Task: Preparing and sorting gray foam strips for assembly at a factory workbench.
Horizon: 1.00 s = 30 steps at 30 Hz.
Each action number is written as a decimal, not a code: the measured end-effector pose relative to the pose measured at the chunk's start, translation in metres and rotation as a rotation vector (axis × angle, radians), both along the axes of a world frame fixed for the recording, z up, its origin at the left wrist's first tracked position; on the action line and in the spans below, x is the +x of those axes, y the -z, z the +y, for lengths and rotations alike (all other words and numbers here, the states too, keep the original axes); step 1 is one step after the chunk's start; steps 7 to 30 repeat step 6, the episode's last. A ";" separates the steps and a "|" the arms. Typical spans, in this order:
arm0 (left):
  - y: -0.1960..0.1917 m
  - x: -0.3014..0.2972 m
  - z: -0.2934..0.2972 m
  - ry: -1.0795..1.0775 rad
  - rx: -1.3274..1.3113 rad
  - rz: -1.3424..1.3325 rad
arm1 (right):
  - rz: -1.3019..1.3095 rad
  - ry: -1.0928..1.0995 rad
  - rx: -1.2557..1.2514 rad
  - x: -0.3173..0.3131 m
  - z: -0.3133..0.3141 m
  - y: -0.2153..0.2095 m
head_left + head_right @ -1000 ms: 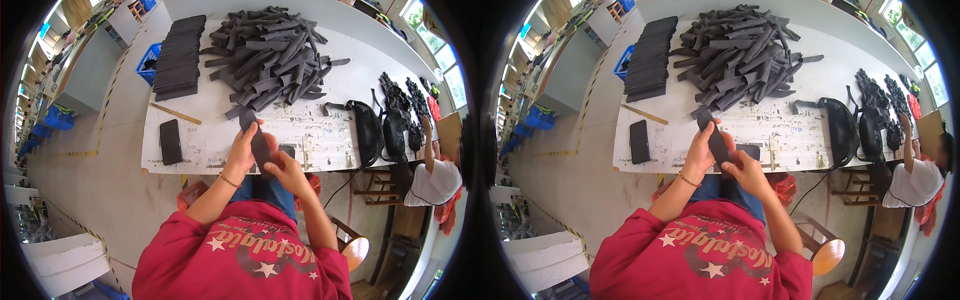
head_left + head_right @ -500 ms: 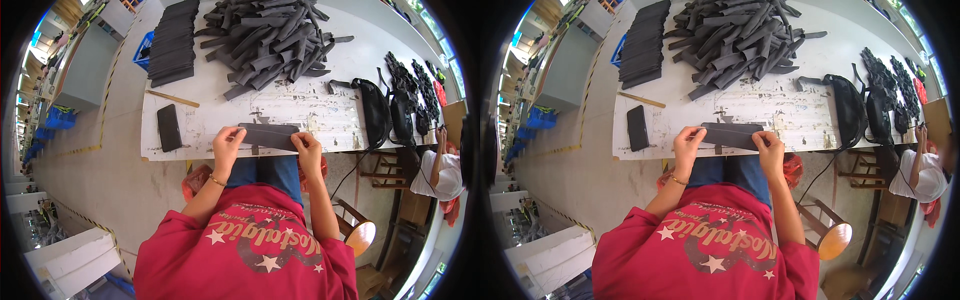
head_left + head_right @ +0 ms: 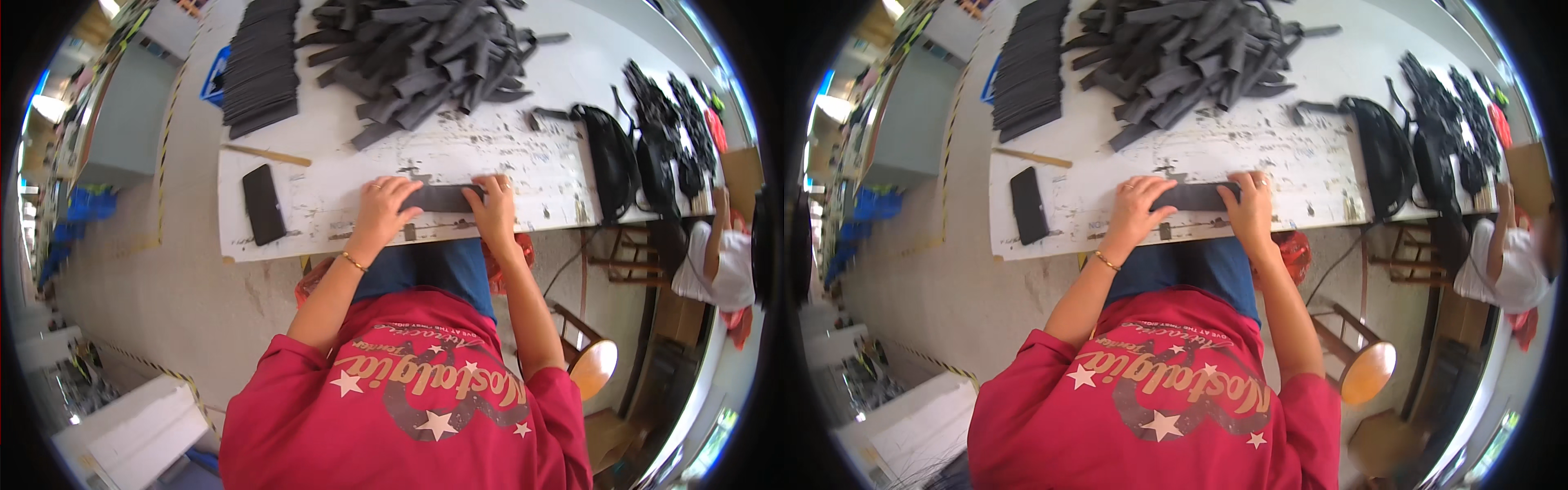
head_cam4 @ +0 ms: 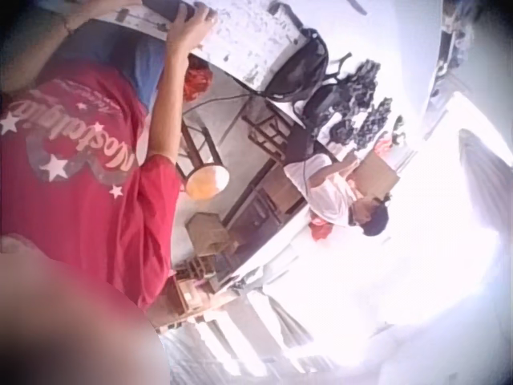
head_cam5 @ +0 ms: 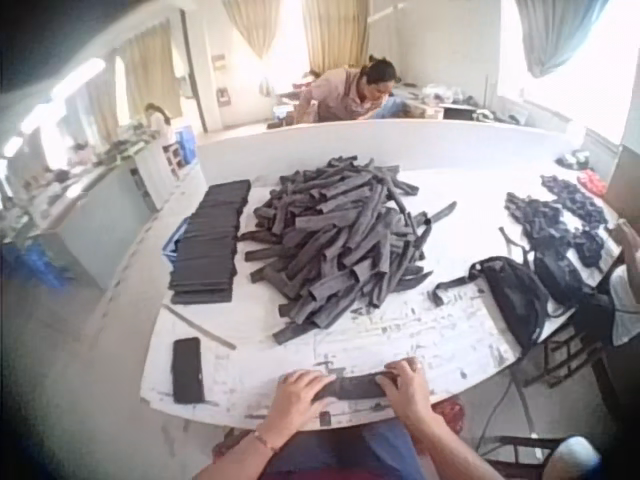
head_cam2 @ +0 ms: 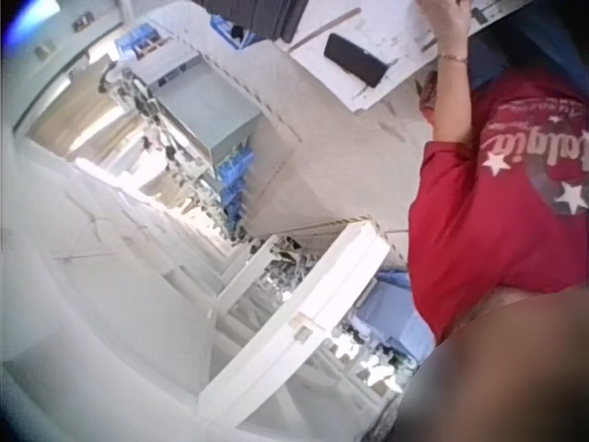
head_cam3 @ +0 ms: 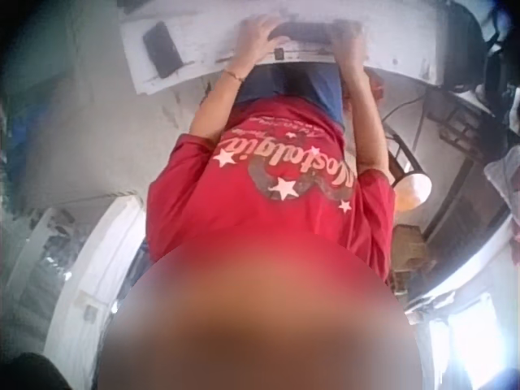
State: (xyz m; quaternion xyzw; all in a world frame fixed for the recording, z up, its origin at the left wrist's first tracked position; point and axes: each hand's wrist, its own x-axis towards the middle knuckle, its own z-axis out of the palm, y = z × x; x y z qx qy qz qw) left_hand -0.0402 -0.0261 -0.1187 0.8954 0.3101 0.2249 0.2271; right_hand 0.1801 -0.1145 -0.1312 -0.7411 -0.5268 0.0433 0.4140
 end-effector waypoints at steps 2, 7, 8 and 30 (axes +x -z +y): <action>-0.001 0.004 0.006 -0.029 0.001 0.077 | 0.102 0.049 -0.008 0.003 -0.003 -0.008; -0.009 0.005 0.003 -0.073 0.157 -0.018 | 0.695 -0.067 -0.516 0.059 -0.057 -0.016; -0.009 0.005 0.003 -0.073 0.157 -0.018 | 0.695 -0.067 -0.516 0.059 -0.057 -0.016; -0.009 0.005 0.003 -0.073 0.157 -0.018 | 0.695 -0.067 -0.516 0.059 -0.057 -0.016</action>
